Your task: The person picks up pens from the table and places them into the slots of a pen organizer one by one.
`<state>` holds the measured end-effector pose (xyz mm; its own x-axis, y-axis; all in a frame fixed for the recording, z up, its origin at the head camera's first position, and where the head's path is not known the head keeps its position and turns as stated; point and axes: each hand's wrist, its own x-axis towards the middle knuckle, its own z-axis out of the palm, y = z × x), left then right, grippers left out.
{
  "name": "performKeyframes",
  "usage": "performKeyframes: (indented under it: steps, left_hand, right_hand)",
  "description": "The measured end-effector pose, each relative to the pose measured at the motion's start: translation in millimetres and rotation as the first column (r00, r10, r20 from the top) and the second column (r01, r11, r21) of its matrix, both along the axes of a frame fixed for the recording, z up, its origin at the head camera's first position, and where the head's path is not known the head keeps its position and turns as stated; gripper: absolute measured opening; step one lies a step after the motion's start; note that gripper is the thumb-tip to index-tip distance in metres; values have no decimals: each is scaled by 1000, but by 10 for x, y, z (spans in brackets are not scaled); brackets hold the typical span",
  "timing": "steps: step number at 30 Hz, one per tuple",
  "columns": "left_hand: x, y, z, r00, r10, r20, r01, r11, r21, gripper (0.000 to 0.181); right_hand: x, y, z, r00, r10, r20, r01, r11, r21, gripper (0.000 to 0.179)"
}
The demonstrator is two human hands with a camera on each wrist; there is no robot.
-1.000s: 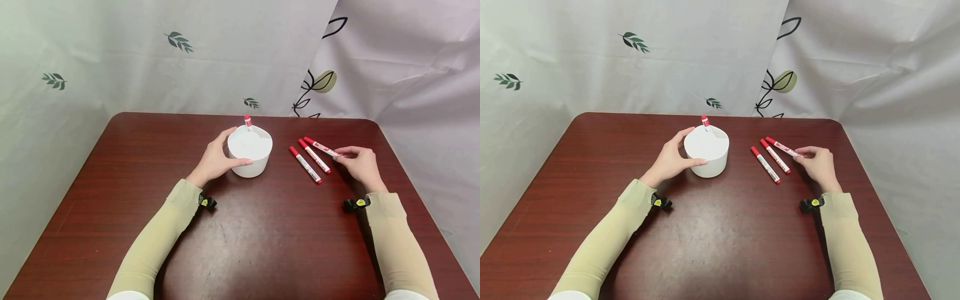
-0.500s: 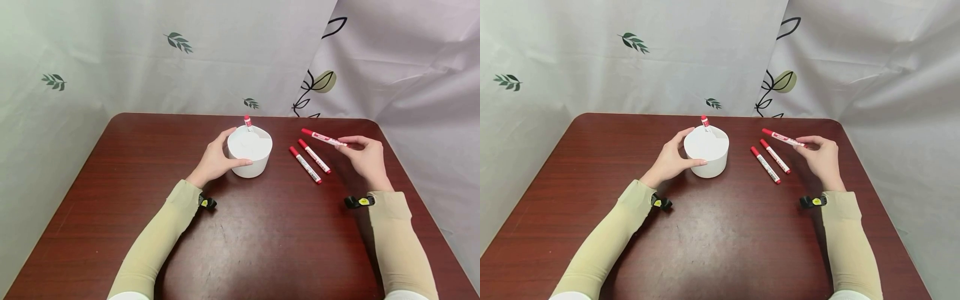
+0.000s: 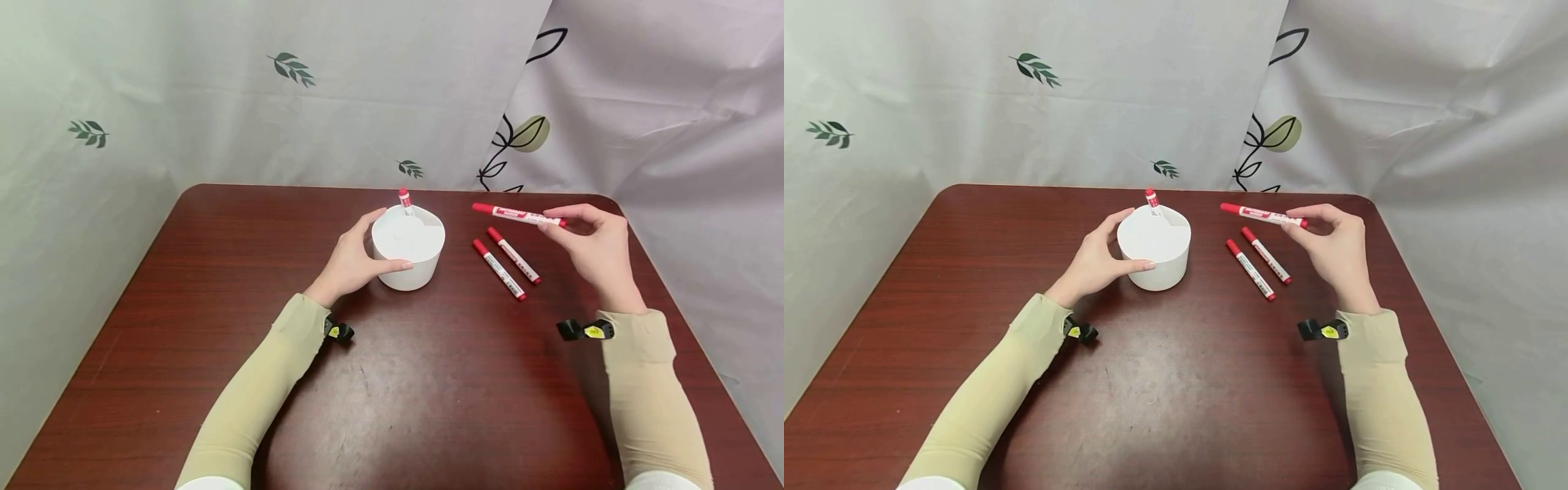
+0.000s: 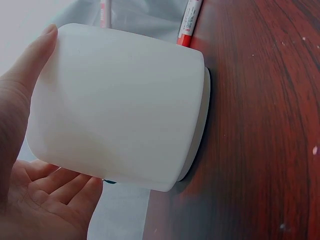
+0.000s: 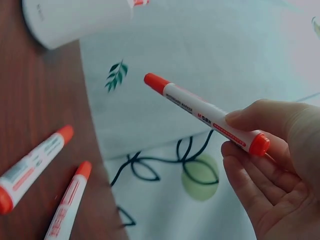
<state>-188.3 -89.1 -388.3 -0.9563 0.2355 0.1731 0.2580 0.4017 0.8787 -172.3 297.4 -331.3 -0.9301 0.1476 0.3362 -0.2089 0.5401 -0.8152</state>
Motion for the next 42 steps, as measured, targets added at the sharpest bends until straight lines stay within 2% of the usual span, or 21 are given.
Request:
performKeyframes:
  steps: [8, 12, 19, 24, 29, 38, 42]
  left_hand:
    - [14, -27, -22, 1000, 5, -26, -4, 1000, 16, 107]
    - [15, -35, -34, 999, 14, -30, -14, 1000, 14, 111]
    - [-6, -5, -46, 999, 21, -30, -21, 1000, -18, 114]
    - [-16, 2, -53, 999, 12, -40, -12, 1000, 7, 108]
    - [-28, 11, -57, 999, 4, -35, -4, 1000, 22, 105]
    - [-20, 20, -47, 1000, 1, -28, 0, 1000, 24, 105]
    - [-19, 20, -44, 1000, 0, -25, 1, 1000, 28, 105]
  right_hand:
    - [44, -147, 142, 997, 57, -51, -61, 994, -94, 27]
    - [70, -227, 218, 992, 88, -94, -103, 981, -164, 26]
    - [66, -361, 306, 967, 181, -180, -231, 922, -311, 27]
    - [29, -459, 365, 957, 193, -217, -263, 895, -361, 28]
    - [-2, -584, 415, 950, 218, -224, -288, 889, -357, 29]
    - [-101, -813, 431, 936, 299, -183, -336, 915, -225, 26]
    - [-56, -975, 525, 929, 345, -133, -364, 915, -172, 24]
